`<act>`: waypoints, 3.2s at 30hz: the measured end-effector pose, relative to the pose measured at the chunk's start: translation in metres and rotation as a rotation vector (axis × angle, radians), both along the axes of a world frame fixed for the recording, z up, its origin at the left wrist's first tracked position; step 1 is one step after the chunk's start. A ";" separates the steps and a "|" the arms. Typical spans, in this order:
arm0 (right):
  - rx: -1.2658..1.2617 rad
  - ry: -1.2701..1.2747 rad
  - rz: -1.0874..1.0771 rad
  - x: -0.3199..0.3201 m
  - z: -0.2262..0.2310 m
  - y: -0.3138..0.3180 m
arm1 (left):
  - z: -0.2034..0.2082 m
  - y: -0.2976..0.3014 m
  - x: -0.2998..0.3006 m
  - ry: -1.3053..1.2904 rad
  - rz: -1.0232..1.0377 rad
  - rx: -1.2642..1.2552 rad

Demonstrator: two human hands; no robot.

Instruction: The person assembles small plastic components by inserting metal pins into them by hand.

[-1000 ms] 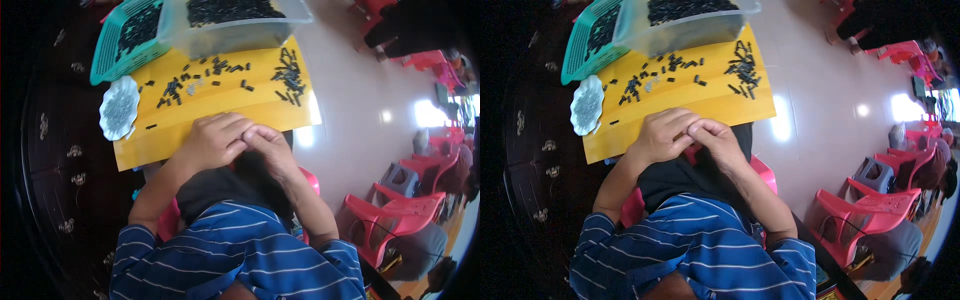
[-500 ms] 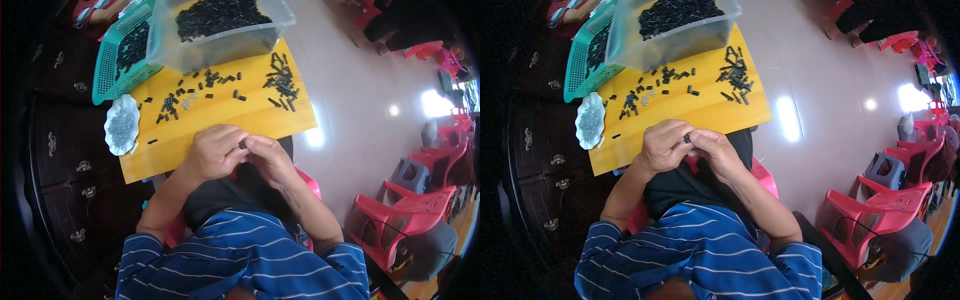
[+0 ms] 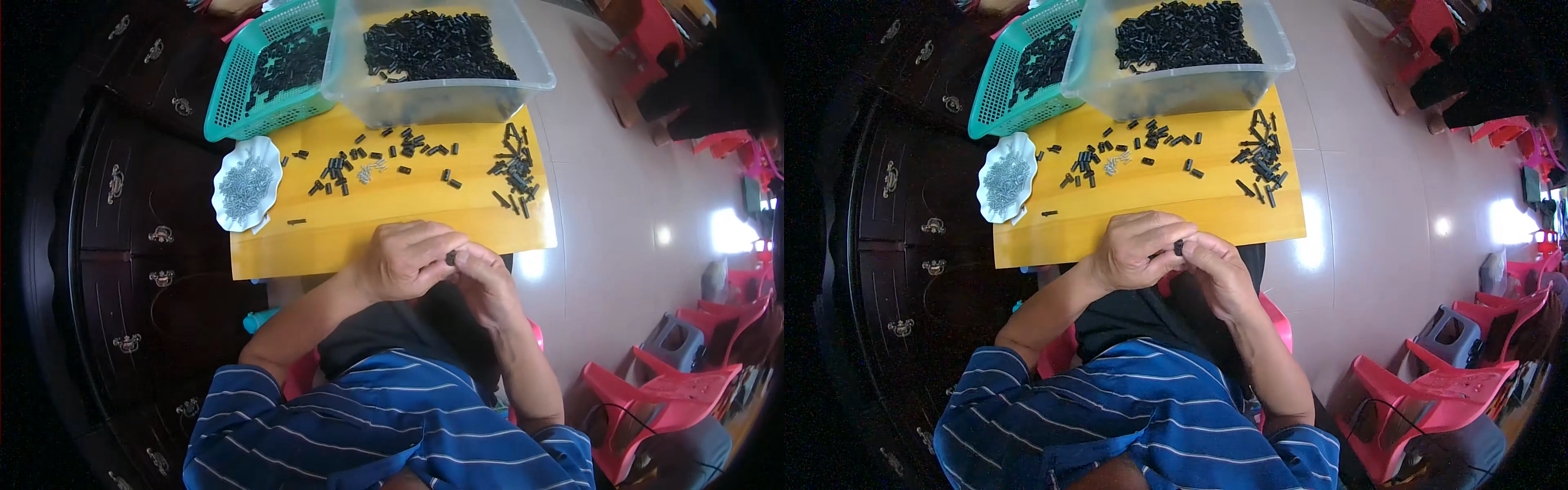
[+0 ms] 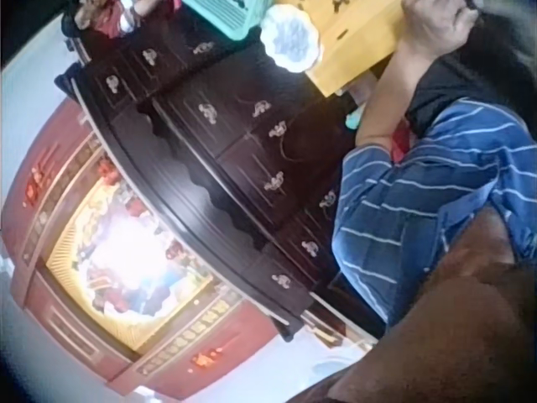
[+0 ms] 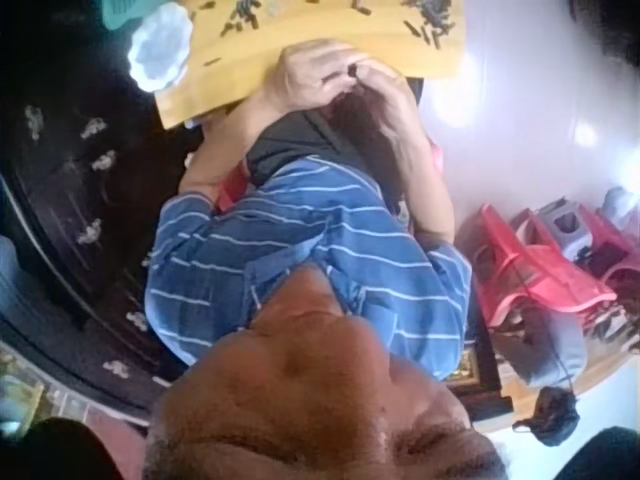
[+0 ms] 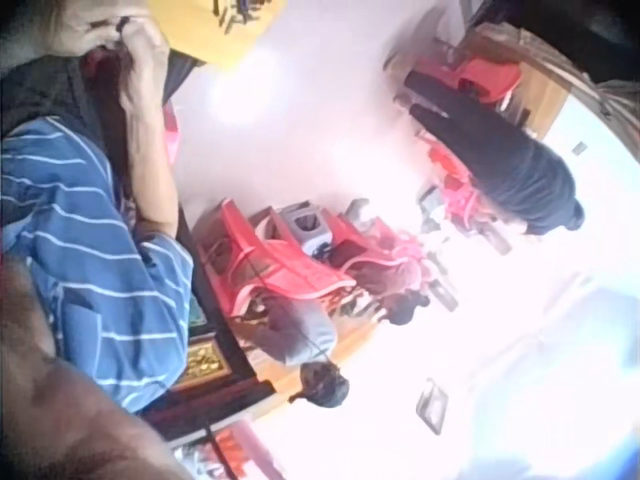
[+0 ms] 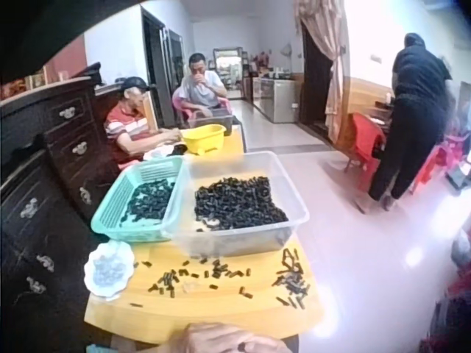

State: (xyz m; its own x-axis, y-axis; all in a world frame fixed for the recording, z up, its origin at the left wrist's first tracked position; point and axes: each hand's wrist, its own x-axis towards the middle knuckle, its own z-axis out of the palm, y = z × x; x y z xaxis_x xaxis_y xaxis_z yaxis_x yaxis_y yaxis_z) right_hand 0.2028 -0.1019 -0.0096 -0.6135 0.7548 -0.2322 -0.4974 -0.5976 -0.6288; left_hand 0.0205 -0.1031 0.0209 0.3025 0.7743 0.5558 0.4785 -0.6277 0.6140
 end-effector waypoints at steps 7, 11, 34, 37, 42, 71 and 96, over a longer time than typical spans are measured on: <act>0.017 -0.021 -0.021 -0.005 0.002 -0.002 | -0.002 0.000 -0.006 -0.004 0.024 0.025; 0.044 -0.070 -0.001 -0.004 0.000 -0.002 | 0.000 -0.001 -0.006 0.113 0.039 0.012; 0.112 -0.216 -0.017 -0.004 0.012 0.005 | 0.079 0.064 -0.166 0.288 0.823 0.082; -0.062 0.005 -0.179 0.014 0.011 0.017 | 0.055 0.046 -0.153 0.122 0.731 -0.121; -0.035 0.272 -0.439 0.074 0.034 0.045 | 0.013 0.002 -0.115 0.129 0.595 -0.474; -0.853 -0.704 -0.309 0.161 -0.406 -0.109 | -0.055 -0.021 -0.071 0.196 0.600 -0.549; 0.769 -1.256 0.715 0.037 -0.442 0.094 | -0.052 -0.017 -0.058 0.318 0.644 -0.485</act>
State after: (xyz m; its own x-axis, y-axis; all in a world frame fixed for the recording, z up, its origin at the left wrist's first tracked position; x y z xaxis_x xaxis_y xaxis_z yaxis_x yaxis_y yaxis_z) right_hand 0.2394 -0.0077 -0.4520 -0.5961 0.5835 -0.5515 0.7496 0.1583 -0.6426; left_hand -0.0371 -0.1198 -0.0307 -0.1912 0.9780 0.0835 0.8452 0.1208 0.5207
